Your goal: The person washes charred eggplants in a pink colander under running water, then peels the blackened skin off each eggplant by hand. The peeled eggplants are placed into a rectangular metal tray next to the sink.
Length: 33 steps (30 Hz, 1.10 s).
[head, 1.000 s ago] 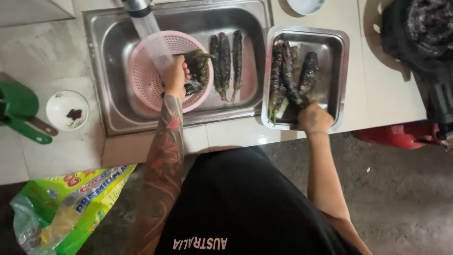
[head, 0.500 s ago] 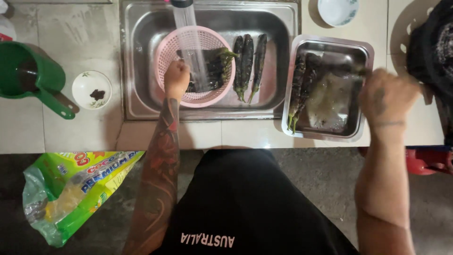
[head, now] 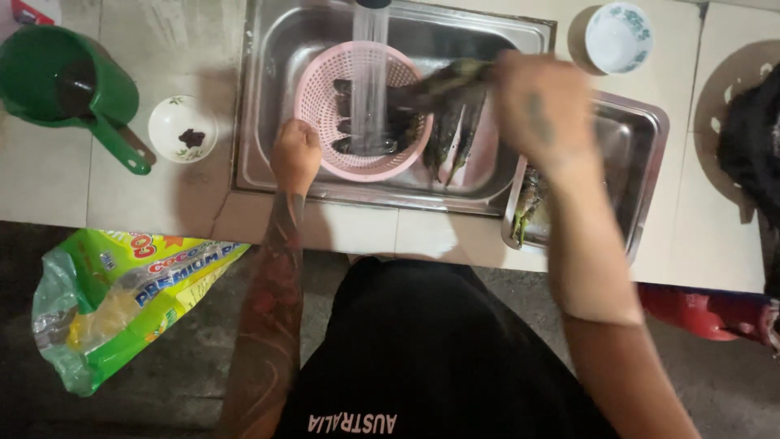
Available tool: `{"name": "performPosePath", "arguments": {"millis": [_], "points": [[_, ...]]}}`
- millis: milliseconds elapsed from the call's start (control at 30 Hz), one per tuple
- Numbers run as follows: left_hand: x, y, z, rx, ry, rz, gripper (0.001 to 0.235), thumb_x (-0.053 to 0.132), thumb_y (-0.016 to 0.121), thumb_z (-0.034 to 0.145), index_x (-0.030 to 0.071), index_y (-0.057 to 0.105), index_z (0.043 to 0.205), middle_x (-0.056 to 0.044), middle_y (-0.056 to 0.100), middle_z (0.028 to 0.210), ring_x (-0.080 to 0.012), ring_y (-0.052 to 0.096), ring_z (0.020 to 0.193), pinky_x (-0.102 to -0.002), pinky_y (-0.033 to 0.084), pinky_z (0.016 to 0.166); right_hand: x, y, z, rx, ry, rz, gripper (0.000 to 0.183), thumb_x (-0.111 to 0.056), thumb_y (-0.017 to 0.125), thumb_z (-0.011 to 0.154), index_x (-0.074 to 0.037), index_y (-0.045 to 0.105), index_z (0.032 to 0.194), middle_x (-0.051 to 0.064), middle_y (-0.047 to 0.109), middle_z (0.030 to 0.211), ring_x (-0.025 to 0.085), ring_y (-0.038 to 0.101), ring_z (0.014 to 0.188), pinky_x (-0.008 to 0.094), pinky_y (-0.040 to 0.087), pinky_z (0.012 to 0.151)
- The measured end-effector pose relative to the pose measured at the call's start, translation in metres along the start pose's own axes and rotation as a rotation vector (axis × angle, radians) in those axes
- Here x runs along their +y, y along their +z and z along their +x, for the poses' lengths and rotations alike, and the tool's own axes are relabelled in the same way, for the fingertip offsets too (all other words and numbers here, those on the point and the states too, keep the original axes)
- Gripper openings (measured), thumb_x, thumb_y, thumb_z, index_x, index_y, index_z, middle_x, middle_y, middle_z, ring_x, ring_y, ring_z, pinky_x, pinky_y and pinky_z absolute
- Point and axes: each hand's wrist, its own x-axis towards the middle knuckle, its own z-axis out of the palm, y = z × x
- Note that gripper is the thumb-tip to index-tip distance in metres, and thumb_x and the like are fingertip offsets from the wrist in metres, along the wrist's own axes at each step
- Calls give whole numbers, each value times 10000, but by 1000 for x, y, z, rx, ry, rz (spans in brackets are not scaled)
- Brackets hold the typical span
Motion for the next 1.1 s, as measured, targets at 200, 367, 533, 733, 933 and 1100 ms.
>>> {"name": "performPosePath", "arguments": {"millis": [200, 367, 533, 733, 933, 1100], "points": [[2, -18, -17, 245, 240, 18, 67, 44, 633, 856, 35, 607, 917, -194, 557, 877, -436, 563, 807, -566, 447, 664, -97, 121, 59, -325, 56, 693, 213, -226, 489, 1015, -80, 644, 1013, 158, 738, 826, 414, 707, 682, 527, 526, 489], [-11, 5, -33, 370, 244, 211, 197, 140, 761, 717, 179, 637, 865, -45, 599, 913, -309, 674, 818, -431, 556, 700, -131, 212, 36, -330, 228, 680, 301, -386, 573, 1020, -126, 718, 977, 167, 735, 911, 421, 715, 927, 536, 574, 774], [-4, 3, -34, 309, 243, 248, 195, 154, 752, 723, 167, 659, 894, -58, 641, 922, -329, 698, 781, -460, 568, 663, -115, 144, 1, -94, 204, 525, 345, -337, 772, 872, -149, 631, 1126, 110, 613, 1048, 360, 594, 1059, 499, 493, 873], [-9, 13, -37, 273, 250, 342, 264, 198, 750, 757, 179, 659, 1004, -52, 660, 901, -307, 710, 761, -449, 573, 662, -61, 69, -133, 14, 433, 469, 316, -414, 792, 869, -140, 635, 870, 80, 574, 791, 304, 640, 758, 406, 511, 665], [-9, 16, -36, 161, 226, 377, 332, 235, 739, 782, 170, 641, 1093, -54, 687, 917, -306, 733, 776, -462, 574, 671, -26, 33, -200, -879, 860, 548, 753, -800, 503, 921, -104, 736, 1092, 217, 756, 1029, 451, 706, 1036, 573, 512, 880], [-8, 19, -40, 107, 235, 410, 406, 262, 743, 780, 170, 606, 1151, -32, 667, 965, -291, 723, 823, -467, 569, 704, -30, 49, -217, -1049, 782, 644, 714, -811, 487, 843, -183, 806, 957, 143, 763, 1121, 402, 674, 1152, 531, 520, 935]]}}
